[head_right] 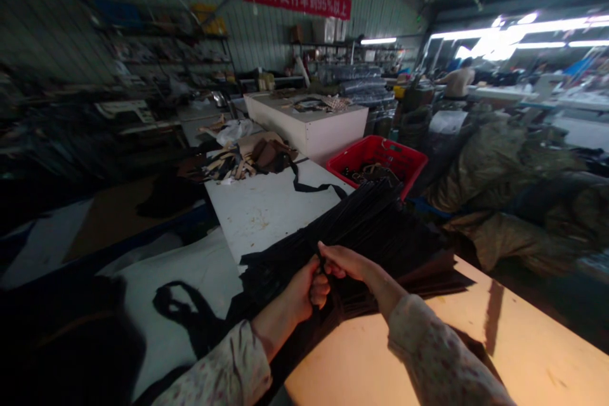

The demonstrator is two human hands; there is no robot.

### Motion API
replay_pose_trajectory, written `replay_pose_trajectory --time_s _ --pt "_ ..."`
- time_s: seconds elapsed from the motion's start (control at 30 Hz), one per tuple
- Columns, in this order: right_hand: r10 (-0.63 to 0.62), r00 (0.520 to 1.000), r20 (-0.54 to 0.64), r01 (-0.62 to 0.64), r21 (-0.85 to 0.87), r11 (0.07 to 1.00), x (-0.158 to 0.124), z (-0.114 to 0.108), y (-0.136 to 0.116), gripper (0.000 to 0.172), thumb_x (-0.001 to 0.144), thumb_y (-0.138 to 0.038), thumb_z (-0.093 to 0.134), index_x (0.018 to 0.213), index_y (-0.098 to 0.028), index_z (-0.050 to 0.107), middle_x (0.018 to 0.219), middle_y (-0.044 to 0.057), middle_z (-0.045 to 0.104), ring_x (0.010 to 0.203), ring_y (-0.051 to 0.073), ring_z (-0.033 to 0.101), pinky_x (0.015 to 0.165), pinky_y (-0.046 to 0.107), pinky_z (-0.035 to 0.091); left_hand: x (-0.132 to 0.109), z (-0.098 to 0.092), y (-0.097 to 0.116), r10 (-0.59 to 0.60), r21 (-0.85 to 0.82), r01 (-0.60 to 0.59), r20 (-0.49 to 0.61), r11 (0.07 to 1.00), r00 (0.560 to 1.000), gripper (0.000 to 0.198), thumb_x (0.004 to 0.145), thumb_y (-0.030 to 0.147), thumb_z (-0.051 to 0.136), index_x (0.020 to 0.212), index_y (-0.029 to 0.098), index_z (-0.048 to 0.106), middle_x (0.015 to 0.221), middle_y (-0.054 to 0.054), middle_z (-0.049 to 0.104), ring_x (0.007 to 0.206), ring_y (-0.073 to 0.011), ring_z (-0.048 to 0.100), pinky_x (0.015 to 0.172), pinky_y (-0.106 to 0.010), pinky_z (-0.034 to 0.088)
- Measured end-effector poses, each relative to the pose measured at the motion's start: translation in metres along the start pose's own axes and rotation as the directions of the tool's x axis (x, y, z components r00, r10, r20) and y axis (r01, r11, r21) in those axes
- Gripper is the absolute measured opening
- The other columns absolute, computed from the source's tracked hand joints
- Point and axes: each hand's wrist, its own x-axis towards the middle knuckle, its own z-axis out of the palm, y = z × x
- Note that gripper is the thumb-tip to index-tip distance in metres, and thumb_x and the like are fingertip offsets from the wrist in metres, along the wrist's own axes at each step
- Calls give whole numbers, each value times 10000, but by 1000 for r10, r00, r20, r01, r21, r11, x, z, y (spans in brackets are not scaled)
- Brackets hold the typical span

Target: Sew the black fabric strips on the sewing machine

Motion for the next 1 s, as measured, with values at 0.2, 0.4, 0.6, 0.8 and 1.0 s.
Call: replay_pose_trajectory --time_s 0.2,0.4,0.6,0.8,1.0 --pt "-121 988 -100 61 -462 885 -5 2 -18 584 747 -672 311 555 -153 499 421 -43 441 376 52 374 394 193 289 3 -2 -5 11 -102 -11 -5 995 1000 375 859 400 332 603 144 428 403 106 142 290 -18 134 308 -116 42" --pt "-209 968 -142 99 -546 832 -8 10 -18 580 781 -640 281 527 -162 489 422 -39 429 428 68 415 486 200 344 3 -1 -7 8 -148 -5 19 989 1000 326 847 330 325 603 144 433 412 102 117 300 -23 124 305 -110 51" --pt "-232 967 -110 94 -689 719 -12 12 -26 585 815 -597 252 493 -178 503 452 -12 488 471 94 447 539 230 326 -1 0 -8 48 -149 -48 -5 988 999 260 796 257 321 594 140 436 410 98 122 304 -26 116 310 -123 49" --pt "-239 970 -34 138 -734 665 -27 -21 -23 481 724 -581 474 473 -178 548 510 -7 477 507 100 418 530 243 290 -4 0 -13 152 -118 -163 -97 980 984 246 807 266 334 630 140 449 411 100 155 306 -23 134 328 -136 35" --pt "-297 922 -247 311 21 950 -60 -39 -30 384 702 -517 554 542 -173 491 689 18 542 706 142 507 634 264 398 2 -1 -23 449 293 -409 -85 864 889 334 724 445 519 757 114 541 465 82 315 349 -32 221 349 -173 104"
